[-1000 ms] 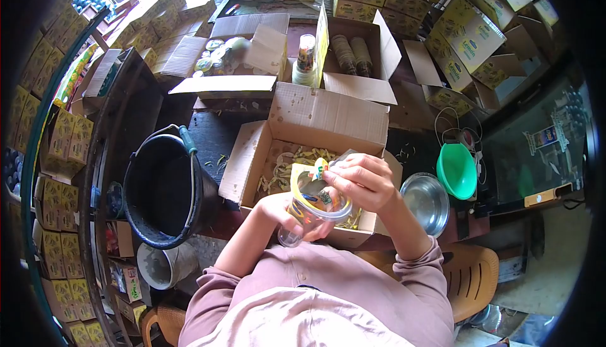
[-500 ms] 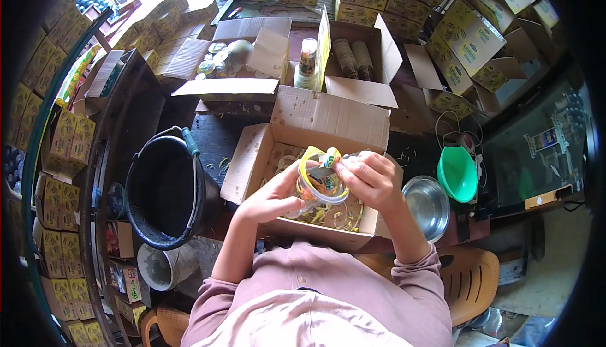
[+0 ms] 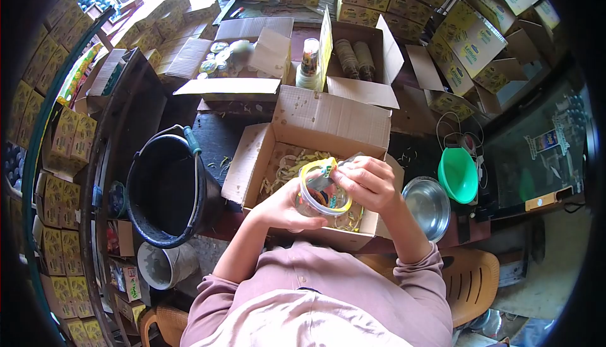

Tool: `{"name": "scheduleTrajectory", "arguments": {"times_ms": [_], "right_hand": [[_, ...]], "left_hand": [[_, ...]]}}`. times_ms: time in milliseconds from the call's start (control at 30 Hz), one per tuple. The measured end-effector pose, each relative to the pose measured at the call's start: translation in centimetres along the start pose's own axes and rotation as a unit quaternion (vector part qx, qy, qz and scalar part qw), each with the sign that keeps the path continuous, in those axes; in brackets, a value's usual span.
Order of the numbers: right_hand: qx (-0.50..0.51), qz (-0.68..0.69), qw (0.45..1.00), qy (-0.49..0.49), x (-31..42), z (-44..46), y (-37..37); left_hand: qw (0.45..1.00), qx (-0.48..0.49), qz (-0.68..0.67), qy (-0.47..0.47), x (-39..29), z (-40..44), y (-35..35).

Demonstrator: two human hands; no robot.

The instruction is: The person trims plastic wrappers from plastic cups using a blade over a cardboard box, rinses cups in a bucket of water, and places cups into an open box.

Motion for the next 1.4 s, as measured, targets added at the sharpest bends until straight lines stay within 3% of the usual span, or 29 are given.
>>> {"name": "scheduleTrajectory", "arguments": {"times_ms": [133,233,367,500,533,633,667,700,767,800,1033,1167,1233,1367,1400], "right_hand": [[-0.008,0.013,1.0,0.001,-0.1,0.2,0.1],[-0.021,0.043,0.999,-0.013,-0.5,0.3,0.0],[-0.066,0.084,0.992,-0.065,-2.0,-0.1,0.5],[-0.154,0.028,0.979,-0.134,-3.6,-0.9,2.4],[-0.156,0.027,0.966,-0.204,-4.6,-1.6,2.6],[-0.099,0.118,0.917,-0.367,-7.6,-4.4,-0.1],[0.011,0.106,0.915,-0.39,-7.9,-5.1,-2.7],[0.148,0.038,0.927,-0.344,-7.8,-8.1,-5.8],[0.28,0.023,0.85,-0.445,-8.0,-12.6,-8.6],[0.282,0.025,0.848,-0.449,-7.6,-12.6,-8.5],[0.142,0.114,0.851,-0.493,-7.8,-12.6,-5.9],[-0.029,0.164,0.815,-0.554,-7.6,-11.1,-2.5],[-0.09,0.138,0.838,-0.521,-7.2,-10.0,-1.0],[-0.198,0.151,0.848,-0.467,-6.4,-9.0,1.2],[-0.229,0.164,0.845,-0.455,-6.1,-8.4,1.7]], "left_hand": [[0.979,0.165,-0.105,0.061,0.9,-0.5,-2.6],[0.95,0.232,-0.187,0.088,1.8,-1.0,-3.6],[0.926,0.262,-0.268,0.038,2.2,-0.8,-4.0],[0.923,0.252,-0.289,0.026,1.4,-0.8,-3.4],[0.926,0.249,-0.283,0.029,1.5,-1.0,-3.1],[0.934,0.252,-0.253,0.004,0.9,-1.3,-2.5],[0.944,0.245,-0.217,0.03,1.0,-1.4,-2.2],[0.966,0.212,-0.15,-0.004,0.1,-1.1,-1.5],[0.987,0.142,-0.014,-0.073,-1.9,-0.7,0.0],[0.991,0.101,0.017,-0.09,-2.6,-0.7,0.7],[0.989,0.014,0.11,-0.102,-2.2,-1.1,2.3],[0.983,-0.044,0.132,-0.121,-3.1,-1.2,2.9],[0.977,-0.068,0.142,-0.147,-3.6,-1.2,3.3],[0.977,-0.177,0.016,-0.117,-0.5,-2.0,4.6],[0.966,-0.202,0.081,-0.141,-1.1,-2.3,4.7]]}}
Point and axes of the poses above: each hand's wrist, its own z-axis towards the middle knuckle, its own y-axis out of the back of the hand, x = y × z, the point moved 10 cm from there along z, towards the middle knuckle, and after that the axes turned 12 degrees about z, right-handed, at the moved point
